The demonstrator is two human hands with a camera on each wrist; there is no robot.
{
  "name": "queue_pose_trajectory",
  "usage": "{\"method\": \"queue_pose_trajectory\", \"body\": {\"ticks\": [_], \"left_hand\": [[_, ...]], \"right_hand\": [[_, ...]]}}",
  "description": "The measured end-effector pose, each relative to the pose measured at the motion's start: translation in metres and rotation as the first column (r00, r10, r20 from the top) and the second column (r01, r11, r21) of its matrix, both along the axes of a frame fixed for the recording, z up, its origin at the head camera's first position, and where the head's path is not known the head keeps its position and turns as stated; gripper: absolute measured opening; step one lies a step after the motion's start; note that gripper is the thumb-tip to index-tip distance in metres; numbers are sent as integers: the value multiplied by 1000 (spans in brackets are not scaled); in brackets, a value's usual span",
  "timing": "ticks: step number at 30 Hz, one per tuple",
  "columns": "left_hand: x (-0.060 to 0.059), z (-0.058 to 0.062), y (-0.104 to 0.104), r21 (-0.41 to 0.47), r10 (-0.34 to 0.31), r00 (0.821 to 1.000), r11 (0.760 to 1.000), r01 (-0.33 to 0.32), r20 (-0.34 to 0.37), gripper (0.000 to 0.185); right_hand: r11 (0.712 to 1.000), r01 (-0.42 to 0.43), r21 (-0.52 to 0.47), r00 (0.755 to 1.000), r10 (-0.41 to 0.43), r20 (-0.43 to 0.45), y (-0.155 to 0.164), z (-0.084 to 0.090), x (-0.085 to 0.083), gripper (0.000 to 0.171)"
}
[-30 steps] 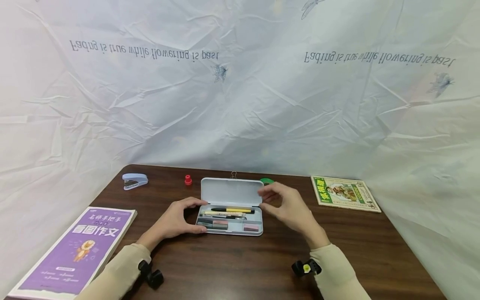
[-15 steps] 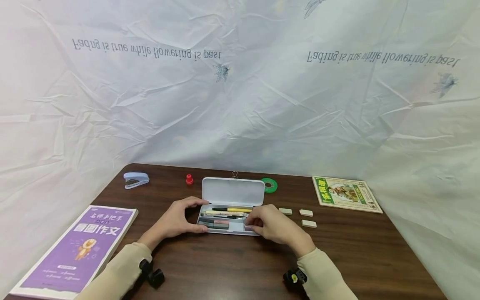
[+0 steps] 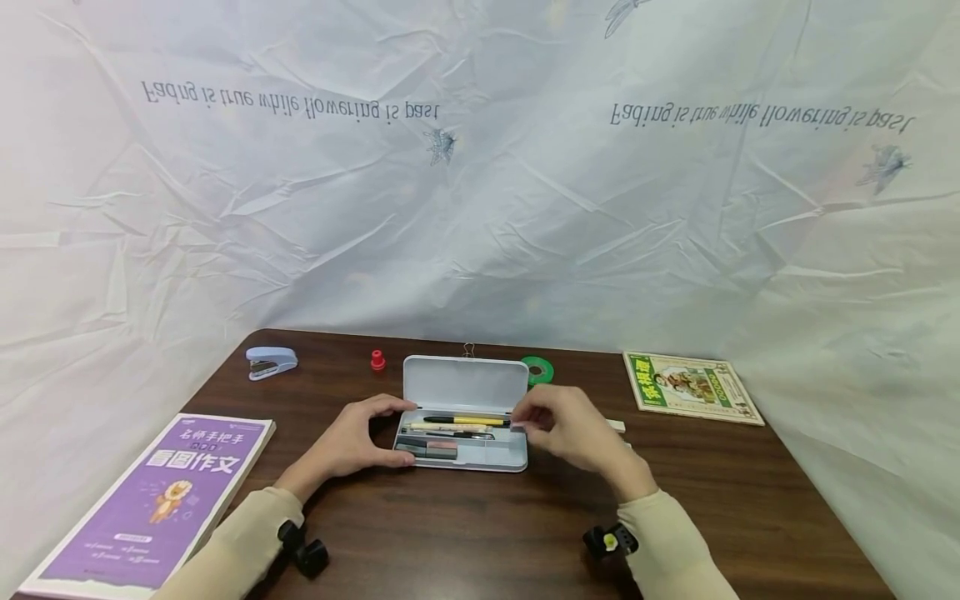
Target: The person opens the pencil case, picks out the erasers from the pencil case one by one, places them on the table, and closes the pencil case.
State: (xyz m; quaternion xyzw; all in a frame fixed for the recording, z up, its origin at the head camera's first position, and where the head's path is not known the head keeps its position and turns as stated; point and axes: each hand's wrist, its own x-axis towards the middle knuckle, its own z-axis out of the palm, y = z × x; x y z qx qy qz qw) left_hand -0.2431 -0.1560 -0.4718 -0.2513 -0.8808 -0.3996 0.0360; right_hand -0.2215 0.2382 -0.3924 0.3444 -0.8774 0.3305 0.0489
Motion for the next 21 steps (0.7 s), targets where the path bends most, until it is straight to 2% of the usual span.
{"method": "queue_pose_trajectory", "body": {"ticks": [4, 9, 15, 21], "left_hand": [[0, 0, 0, 1, -1, 1000, 1000, 1, 5, 78], [0, 0, -1, -5, 2, 1000, 1000, -2, 4, 79], [0, -1, -1, -3, 1, 1000, 1000, -1, -3, 78], [0, 1, 0, 1, -3, 1000, 1000, 3, 4, 78]], "right_hand": [[997, 80, -13, 997, -80, -16, 22, 8, -1, 29], [984, 172, 50, 985, -171, -27, 44, 9, -3, 27], [976, 159, 147, 983, -170, 65, 57, -4, -11, 22], [977, 138, 164, 981, -157, 110, 60, -16, -15, 24]]}}
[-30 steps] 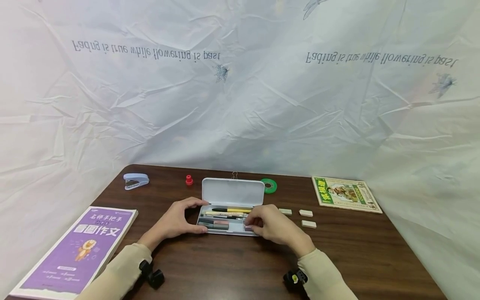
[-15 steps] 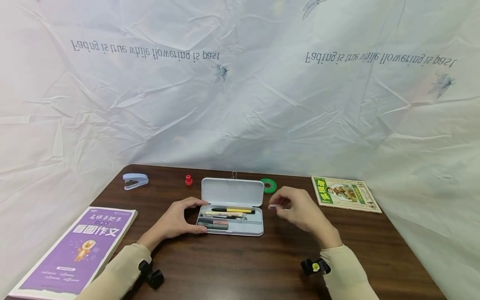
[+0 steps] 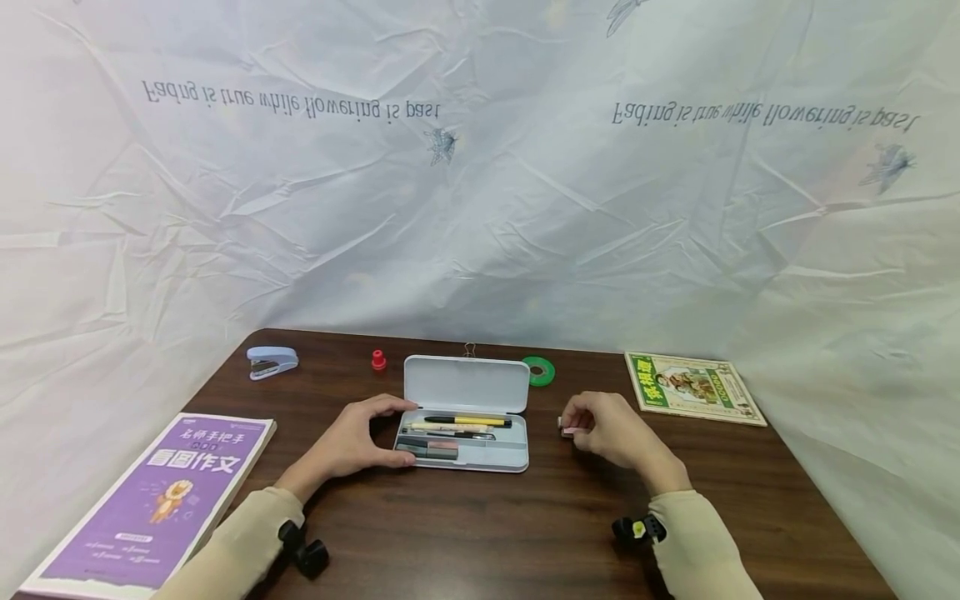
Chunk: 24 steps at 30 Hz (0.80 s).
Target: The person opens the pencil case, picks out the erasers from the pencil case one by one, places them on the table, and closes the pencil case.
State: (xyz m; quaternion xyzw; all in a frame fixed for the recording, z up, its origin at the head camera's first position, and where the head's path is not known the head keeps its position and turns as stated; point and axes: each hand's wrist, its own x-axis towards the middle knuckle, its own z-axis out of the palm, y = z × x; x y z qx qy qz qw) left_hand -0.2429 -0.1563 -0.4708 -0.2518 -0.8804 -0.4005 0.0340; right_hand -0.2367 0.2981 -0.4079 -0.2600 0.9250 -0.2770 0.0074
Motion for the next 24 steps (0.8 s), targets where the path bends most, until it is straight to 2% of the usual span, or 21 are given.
{"method": "queue_pose_trajectory", "body": {"ticks": [10, 17, 20, 24], "left_hand": [[0, 1, 1, 1, -1, 1000, 1000, 1, -3, 78], [0, 1, 0, 6, -1, 1000, 1000, 1, 2, 78], [0, 0, 0, -2, 1, 1000, 1000, -1, 1, 77], [-1, -1, 0, -7, -1, 1000, 1000, 1, 1, 78]], "right_hand": [[994, -91, 60, 994, 88, 58, -1, 2, 3, 23], [995, -84, 60, 994, 80, 76, -4, 11, 5, 14], [999, -40, 23, 999, 40, 37, -10, 15, 7, 15], [996, 6, -87, 997, -13, -79, -24, 20, 9, 27]]}}
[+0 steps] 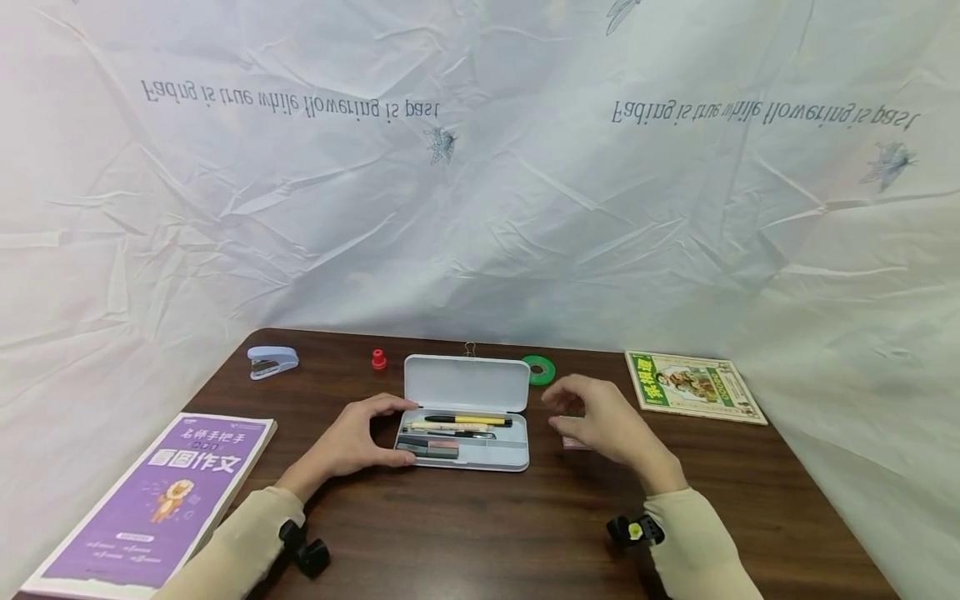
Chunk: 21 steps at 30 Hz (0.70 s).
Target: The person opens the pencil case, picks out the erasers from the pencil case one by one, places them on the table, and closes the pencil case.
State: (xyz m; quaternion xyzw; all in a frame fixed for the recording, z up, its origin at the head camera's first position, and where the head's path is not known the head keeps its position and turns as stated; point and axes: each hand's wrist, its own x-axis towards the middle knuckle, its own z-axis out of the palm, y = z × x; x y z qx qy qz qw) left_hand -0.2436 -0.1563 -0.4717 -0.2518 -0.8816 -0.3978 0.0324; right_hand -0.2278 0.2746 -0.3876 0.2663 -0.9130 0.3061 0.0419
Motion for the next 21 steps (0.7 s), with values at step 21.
{"method": "queue_pose_trajectory", "body": {"ticks": [21], "left_hand": [[-1, -2, 0, 42, -11, 1000, 999, 10, 19, 78]], "right_hand": [[928, -264, -264, 962, 235, -136, -117, 26, -8, 40]]}}
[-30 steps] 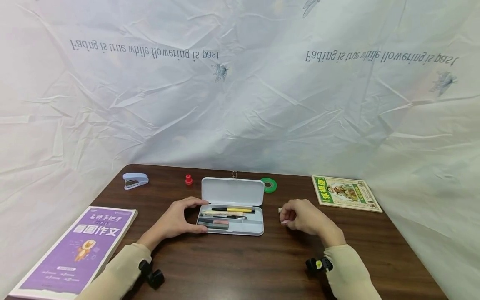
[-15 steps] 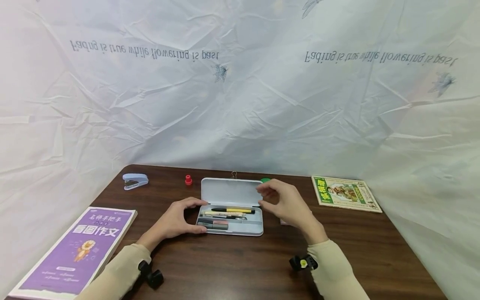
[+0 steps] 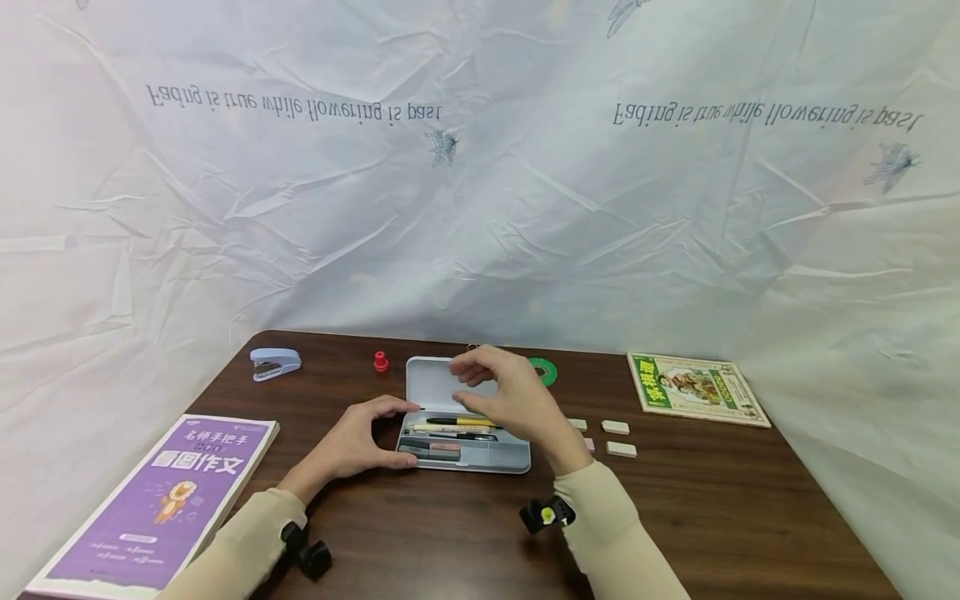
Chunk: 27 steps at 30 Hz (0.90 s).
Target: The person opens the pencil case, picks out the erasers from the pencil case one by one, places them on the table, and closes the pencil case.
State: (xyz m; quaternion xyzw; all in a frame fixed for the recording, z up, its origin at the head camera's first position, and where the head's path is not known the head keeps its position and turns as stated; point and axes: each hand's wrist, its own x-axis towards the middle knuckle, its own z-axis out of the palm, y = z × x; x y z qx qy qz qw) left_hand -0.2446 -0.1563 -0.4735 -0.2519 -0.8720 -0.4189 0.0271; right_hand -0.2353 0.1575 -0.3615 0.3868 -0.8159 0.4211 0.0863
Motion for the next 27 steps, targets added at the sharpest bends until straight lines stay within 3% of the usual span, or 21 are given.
{"method": "queue_pose_trajectory", "body": {"ticks": [5, 10, 14, 27], "left_hand": [[1, 2, -1, 2, -10, 1000, 1000, 10, -13, 78], [1, 3, -1, -2, -13, 1000, 1000, 13, -19, 78], [2, 4, 0, -7, -9, 1000, 1000, 9, -12, 79], [3, 5, 1, -4, 0, 1000, 1000, 0, -5, 79]], "right_hand": [[991, -88, 96, 994, 82, 73, -12, -17, 0, 35], [963, -158, 219, 978, 122, 168, -19, -37, -4, 26], [938, -190, 289, 972, 138, 191, -23, -47, -6, 22], [920, -227, 320, 961, 159, 226, -25, -50, -3, 19]]}}
